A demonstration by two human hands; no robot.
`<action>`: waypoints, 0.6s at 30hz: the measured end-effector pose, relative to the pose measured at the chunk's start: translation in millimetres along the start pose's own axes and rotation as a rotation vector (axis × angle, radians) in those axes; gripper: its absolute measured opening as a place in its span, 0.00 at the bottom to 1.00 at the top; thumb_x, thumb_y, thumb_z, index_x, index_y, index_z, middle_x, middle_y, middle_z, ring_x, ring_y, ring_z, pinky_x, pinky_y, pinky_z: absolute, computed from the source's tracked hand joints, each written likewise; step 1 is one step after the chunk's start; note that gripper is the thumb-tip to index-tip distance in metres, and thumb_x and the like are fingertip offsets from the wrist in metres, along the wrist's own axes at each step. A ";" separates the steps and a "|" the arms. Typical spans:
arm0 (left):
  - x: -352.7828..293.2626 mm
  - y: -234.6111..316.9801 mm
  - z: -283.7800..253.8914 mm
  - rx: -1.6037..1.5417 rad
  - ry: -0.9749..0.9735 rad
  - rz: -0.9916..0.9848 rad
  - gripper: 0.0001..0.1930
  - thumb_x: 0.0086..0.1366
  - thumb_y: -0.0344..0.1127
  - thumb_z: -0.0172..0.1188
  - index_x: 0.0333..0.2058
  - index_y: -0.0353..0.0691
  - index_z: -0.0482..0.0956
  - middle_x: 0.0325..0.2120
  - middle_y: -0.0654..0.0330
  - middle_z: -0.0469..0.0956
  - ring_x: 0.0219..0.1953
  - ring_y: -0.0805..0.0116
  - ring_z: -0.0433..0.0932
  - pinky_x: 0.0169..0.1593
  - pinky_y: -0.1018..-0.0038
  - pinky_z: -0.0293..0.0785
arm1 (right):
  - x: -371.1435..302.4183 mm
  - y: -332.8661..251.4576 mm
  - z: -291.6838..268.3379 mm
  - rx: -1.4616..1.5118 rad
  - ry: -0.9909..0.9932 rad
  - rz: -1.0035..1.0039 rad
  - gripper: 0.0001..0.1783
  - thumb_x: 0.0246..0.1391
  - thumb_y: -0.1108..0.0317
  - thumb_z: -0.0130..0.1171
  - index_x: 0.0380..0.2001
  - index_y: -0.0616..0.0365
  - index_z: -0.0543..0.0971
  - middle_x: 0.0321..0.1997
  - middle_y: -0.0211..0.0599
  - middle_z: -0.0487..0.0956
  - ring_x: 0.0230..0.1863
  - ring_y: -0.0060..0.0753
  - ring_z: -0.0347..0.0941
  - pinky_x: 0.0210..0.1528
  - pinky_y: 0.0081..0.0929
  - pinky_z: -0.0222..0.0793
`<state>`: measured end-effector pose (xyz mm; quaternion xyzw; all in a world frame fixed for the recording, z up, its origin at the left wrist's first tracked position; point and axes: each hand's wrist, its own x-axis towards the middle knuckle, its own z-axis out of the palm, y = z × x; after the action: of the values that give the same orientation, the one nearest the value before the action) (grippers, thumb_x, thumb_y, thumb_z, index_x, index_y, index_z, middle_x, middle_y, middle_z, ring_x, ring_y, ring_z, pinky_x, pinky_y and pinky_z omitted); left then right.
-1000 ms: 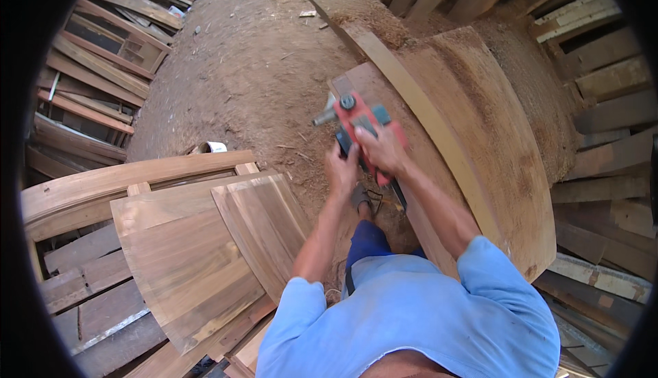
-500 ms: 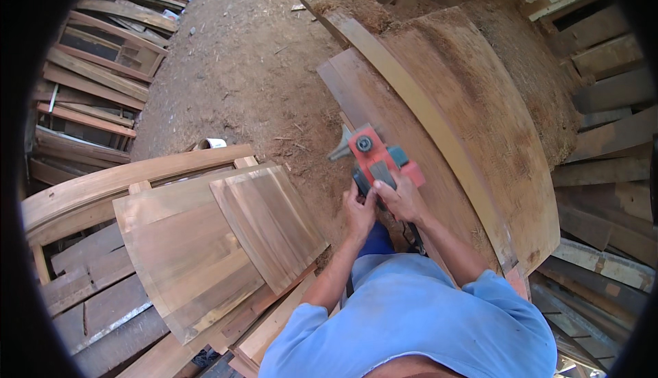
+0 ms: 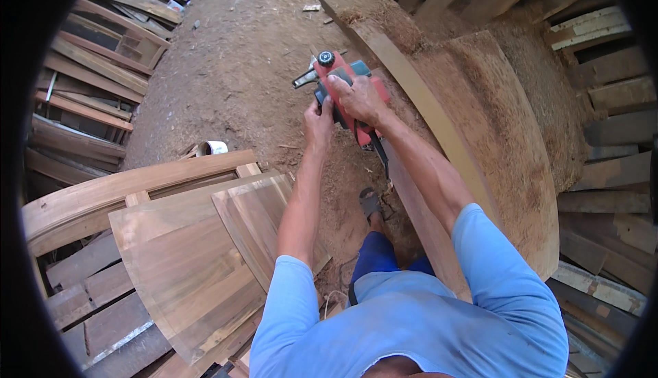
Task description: The person uses a belt sander to smooth the surface and edges of a large wooden board. The person also lifts and moves the board across a wooden support beam.
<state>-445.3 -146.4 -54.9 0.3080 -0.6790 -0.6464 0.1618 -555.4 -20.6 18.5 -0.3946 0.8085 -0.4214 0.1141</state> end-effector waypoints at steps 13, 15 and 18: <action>-264.3 -31.5 44.2 0.195 0.010 0.015 0.19 0.72 0.45 0.67 0.55 0.40 0.86 0.28 0.52 0.83 0.28 0.61 0.80 0.37 0.62 0.78 | -266.5 -48.4 -43.1 0.468 -0.113 0.572 0.30 0.68 0.45 0.58 0.47 0.68 0.81 0.39 0.60 0.85 0.44 0.56 0.84 0.47 0.47 0.76; -335.3 -39.4 56.3 0.340 -0.043 -0.094 0.23 0.71 0.43 0.68 0.61 0.42 0.81 0.29 0.51 0.78 0.33 0.57 0.78 0.41 0.63 0.76 | -338.3 -57.7 -51.5 0.465 -0.104 0.594 0.31 0.67 0.44 0.59 0.47 0.68 0.81 0.39 0.59 0.84 0.44 0.55 0.84 0.48 0.47 0.76; -421.1 -40.5 66.0 0.331 -0.093 -0.079 0.31 0.71 0.43 0.69 0.69 0.42 0.73 0.33 0.50 0.76 0.39 0.56 0.77 0.44 0.62 0.75 | -415.7 -68.3 -61.9 0.455 -0.119 0.681 0.34 0.64 0.40 0.60 0.44 0.69 0.80 0.40 0.62 0.83 0.44 0.57 0.82 0.48 0.49 0.75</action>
<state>-158.4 170.2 -26.7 0.3266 -0.7705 -0.5450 0.0519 -275.0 298.5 48.0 -0.0930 0.7710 -0.5040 0.3780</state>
